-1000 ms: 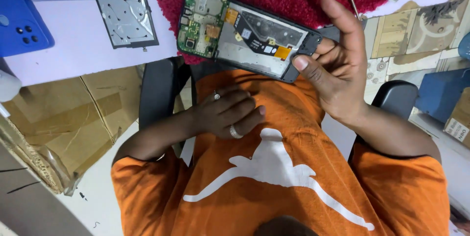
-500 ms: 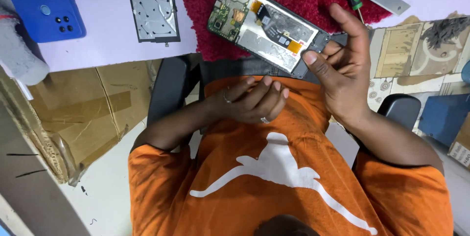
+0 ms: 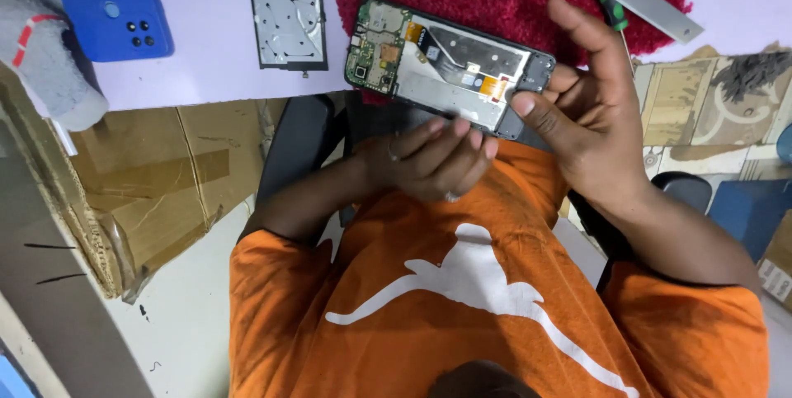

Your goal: Reassembling the internal components of a mobile phone, including the display ribbon, battery, and back casing.

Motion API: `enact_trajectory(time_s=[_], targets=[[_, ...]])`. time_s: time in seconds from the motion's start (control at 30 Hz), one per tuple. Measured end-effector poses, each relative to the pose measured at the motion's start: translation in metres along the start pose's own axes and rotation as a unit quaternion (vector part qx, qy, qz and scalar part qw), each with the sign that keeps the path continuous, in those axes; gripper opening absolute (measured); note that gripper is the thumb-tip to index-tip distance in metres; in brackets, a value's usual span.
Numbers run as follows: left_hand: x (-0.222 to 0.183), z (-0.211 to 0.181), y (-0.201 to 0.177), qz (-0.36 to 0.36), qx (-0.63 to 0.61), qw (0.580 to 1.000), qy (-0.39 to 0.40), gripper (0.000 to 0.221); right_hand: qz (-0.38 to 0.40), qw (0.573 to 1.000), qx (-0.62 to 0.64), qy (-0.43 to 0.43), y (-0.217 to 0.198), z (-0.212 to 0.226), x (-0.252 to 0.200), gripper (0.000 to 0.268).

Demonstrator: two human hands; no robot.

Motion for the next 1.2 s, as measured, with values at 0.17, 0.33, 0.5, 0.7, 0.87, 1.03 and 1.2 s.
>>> enact_trajectory(time_s=[0.17, 0.33, 0.5, 0.7, 0.87, 1.03, 1.2], targets=[[-0.011, -0.017, -0.011, 0.006, -0.009, 0.999, -0.043, 0.02, -0.032, 0.999, 0.0, 0.019, -0.004, -0.008, 0.002, 0.067], [-0.013, -0.011, -0.006, 0.067, 0.038, 0.996, -0.033, 0.033, -0.008, 0.999, -0.02, -0.032, -0.003, -0.004, 0.006, 0.07], [-0.002, -0.002, 0.008, 0.106, 0.013, 0.993, -0.046, 0.03, 0.05, 0.989, -0.129, 0.05, 0.0, 0.01, 0.013, 0.098], [0.022, 0.016, 0.017, 0.086, -0.03, 0.992, -0.09, 0.013, 0.1, 0.932, -0.309, 0.158, 0.006, 0.038, 0.035, 0.083], [0.04, 0.027, 0.018, 0.1, -0.019, 0.99, -0.092, 0.008, 0.091, 0.906, -0.407, 0.077, -0.003, 0.039, 0.027, 0.054], [0.045, 0.029, 0.027, 0.103, 0.017, 0.99, -0.095, 0.013, 0.082, 0.823, -0.525, -0.203, -0.006, 0.039, 0.011, 0.021], [0.041, 0.03, 0.031, 0.083, 0.004, 0.989, -0.122, 0.024, 0.074, 0.779, -0.569, -0.253, -0.001, 0.043, 0.015, 0.017]])
Point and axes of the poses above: each hand's wrist, its own x-axis towards the middle knuckle, its own y-axis out of the palm, z = x × y, the point moved 6 cm from there along x, towards the middle knuckle, and after that the axes turned 4 degrees about z, right-handed, at the moved point
